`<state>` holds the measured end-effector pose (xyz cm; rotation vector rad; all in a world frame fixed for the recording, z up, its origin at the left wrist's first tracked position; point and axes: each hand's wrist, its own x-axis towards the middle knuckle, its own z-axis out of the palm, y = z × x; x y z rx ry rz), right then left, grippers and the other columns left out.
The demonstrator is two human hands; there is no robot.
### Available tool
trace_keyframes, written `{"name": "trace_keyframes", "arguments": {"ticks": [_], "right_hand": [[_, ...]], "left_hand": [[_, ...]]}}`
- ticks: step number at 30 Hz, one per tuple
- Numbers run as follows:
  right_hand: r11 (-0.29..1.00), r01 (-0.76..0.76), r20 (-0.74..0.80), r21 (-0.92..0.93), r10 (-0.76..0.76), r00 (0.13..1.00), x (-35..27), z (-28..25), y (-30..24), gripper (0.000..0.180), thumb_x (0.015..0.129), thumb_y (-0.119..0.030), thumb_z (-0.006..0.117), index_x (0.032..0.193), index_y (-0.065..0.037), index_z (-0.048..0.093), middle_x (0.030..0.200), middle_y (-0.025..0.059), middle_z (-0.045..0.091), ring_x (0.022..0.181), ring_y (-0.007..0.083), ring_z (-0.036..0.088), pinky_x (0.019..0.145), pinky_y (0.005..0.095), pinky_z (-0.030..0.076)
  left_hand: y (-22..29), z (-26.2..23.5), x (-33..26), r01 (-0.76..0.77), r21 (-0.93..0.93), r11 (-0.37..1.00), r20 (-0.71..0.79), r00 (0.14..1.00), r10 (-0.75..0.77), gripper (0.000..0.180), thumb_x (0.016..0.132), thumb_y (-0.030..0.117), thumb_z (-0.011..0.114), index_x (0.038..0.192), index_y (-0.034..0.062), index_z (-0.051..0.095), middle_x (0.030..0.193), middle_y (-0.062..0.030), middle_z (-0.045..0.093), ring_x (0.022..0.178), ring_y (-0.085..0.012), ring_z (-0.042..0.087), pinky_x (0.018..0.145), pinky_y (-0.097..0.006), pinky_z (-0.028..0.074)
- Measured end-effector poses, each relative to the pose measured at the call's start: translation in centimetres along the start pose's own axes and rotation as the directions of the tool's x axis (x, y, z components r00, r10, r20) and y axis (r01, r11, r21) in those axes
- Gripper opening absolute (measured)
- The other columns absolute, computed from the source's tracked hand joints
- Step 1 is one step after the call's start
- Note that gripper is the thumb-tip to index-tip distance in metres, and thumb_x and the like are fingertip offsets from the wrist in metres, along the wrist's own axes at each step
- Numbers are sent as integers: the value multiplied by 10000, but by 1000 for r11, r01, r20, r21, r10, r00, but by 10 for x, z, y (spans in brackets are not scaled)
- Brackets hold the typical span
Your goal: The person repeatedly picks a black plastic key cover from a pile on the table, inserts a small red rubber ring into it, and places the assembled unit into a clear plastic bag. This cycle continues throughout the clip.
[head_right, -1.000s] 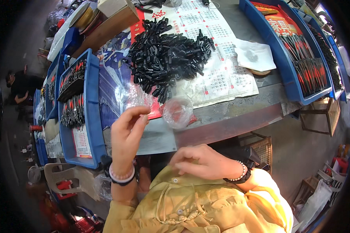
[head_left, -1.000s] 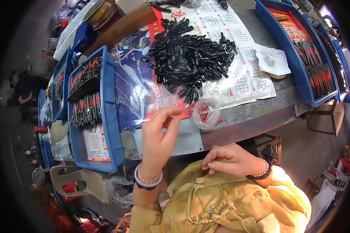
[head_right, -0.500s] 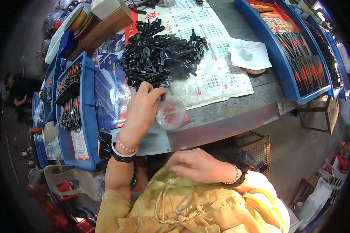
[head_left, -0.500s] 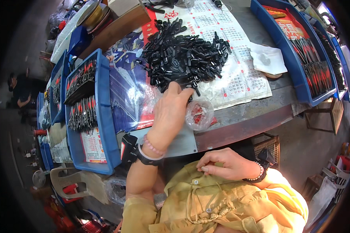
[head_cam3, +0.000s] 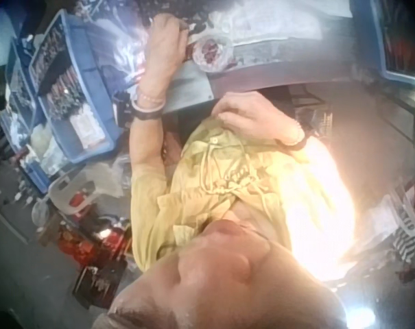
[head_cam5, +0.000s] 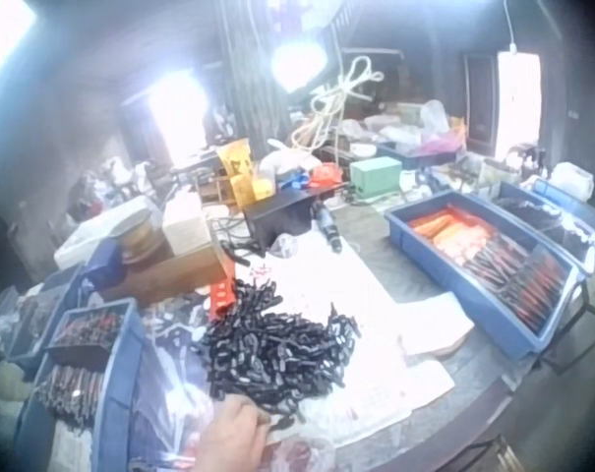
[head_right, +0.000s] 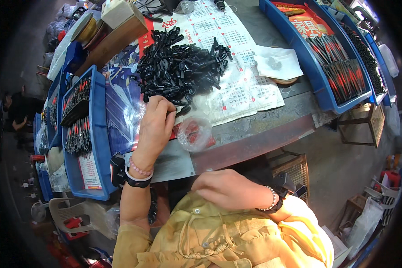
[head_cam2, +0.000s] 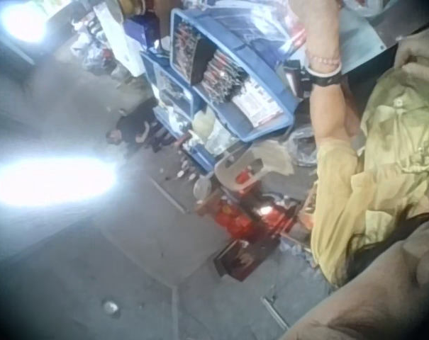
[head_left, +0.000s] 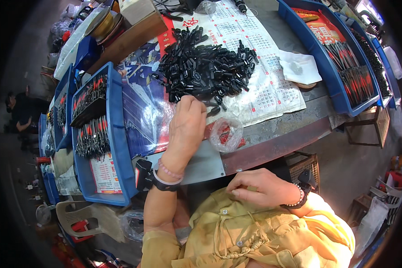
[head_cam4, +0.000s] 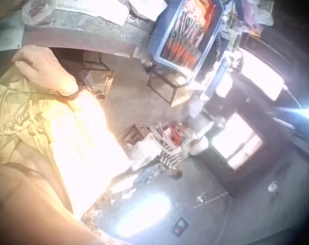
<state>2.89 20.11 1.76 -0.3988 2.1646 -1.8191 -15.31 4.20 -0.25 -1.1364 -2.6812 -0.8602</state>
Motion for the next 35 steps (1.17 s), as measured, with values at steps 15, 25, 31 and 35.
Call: {"name": "trace_keyframes", "arguments": {"ticks": [15, 25, 31, 35], "right_hand": [[990, 27, 25, -139, -23, 999, 3, 5, -7, 168, 915, -141, 574, 1017, -13, 615, 919, 121, 635, 797, 283, 642, 699, 337, 512], [985, 15, 49, -169, -7, 999, 5, 15, -10, 160, 887, -149, 565, 980, -25, 606, 889, 151, 624, 809, 353, 619, 701, 409, 507], [981, 63, -149, -185, -91, 985, -1, 4, -16, 173, 891, -114, 595, 1021, -1, 620, 882, 112, 642, 790, 251, 649, 717, 320, 516], [997, 70, -484, 39, -43, 874, 9, 6, -18, 387, 904, -126, 587, 1277, -60, 509, 1044, 118, 640, 801, 226, 657, 737, 332, 528]], "left_hand": [[-3, -6, -17, 134, -134, 982, -91, 985, -147, 272, 762, -10, 632, 1027, 41, 602, 950, -142, 521, 905, -330, 547, 782, -413, 455], [4, 14, 8, -65, 170, 983, 90, 995, 50, 122, 744, 76, 665, 835, 46, 590, 861, -126, 556, 844, -325, 559, 698, -431, 471], [18, -13, -16, 53, -16, 998, -74, 996, -54, 100, 803, 65, 657, 866, 13, 599, 825, -127, 612, 767, -303, 611, 691, -388, 497], [48, -42, -50, 277, -264, 924, 34, 960, -278, 83, 851, 88, 645, 888, 19, 617, 853, -139, 672, 770, -242, 670, 719, -359, 523]]}}
